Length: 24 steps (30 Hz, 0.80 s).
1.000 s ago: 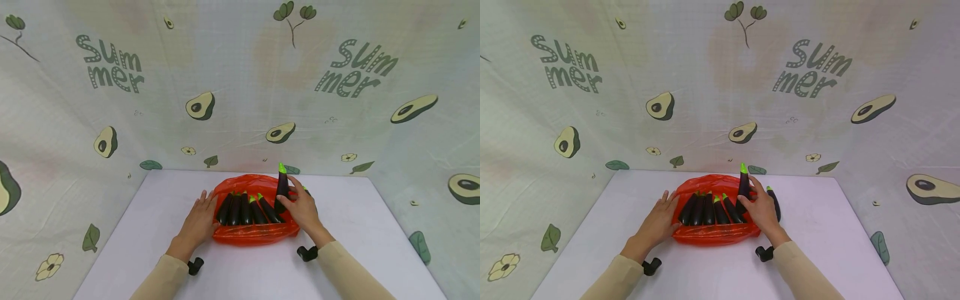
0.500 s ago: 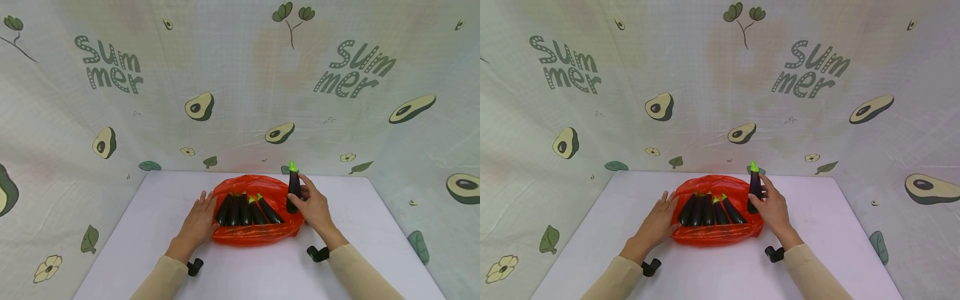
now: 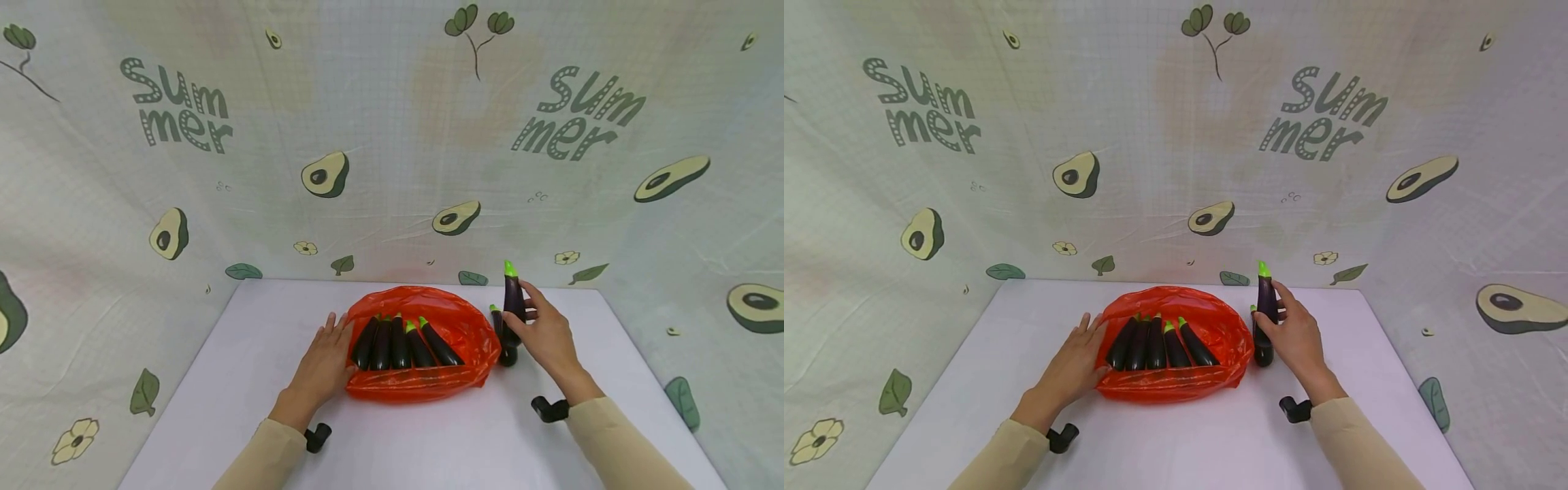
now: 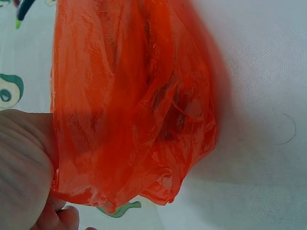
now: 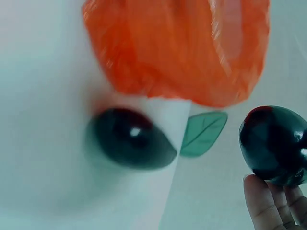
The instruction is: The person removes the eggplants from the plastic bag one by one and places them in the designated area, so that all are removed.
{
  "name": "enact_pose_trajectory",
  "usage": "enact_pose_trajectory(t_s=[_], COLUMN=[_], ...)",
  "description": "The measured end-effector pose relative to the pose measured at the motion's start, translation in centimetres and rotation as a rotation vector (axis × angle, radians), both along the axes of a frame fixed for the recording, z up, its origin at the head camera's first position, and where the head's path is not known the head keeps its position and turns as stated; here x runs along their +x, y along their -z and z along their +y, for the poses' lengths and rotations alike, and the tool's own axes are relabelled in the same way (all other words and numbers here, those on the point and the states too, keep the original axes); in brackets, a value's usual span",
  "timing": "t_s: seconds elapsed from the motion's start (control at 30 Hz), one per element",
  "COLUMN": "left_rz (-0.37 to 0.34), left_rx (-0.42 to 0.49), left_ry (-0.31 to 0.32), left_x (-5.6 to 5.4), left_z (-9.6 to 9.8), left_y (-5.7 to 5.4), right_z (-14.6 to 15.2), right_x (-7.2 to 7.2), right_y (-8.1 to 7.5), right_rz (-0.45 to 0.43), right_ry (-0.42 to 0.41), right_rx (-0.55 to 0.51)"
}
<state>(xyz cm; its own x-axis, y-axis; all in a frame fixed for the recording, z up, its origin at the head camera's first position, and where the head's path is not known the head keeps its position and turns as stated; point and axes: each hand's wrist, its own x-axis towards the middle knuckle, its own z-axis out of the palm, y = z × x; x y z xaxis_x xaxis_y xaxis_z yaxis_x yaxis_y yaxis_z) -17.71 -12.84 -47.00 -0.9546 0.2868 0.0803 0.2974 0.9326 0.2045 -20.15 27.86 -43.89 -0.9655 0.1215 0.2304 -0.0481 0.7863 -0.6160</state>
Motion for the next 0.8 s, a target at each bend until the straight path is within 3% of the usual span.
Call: enact_pose_trajectory(t_s=[0.23,0.8], left_rz=[0.005,-0.02], left_rx=[0.007,0.001], left_ry=[-0.001,-0.017], left_x=[0.1,0.0], left_z=[-0.2,-0.1], left_y=[0.1,0.2], right_z=[2.2,6.2], right_x=[-0.5,-1.2], right_y=[0.8,4.2], right_rz=[-0.067,-0.279], right_ry=[0.033,0.018], right_rx=[0.04,0.092])
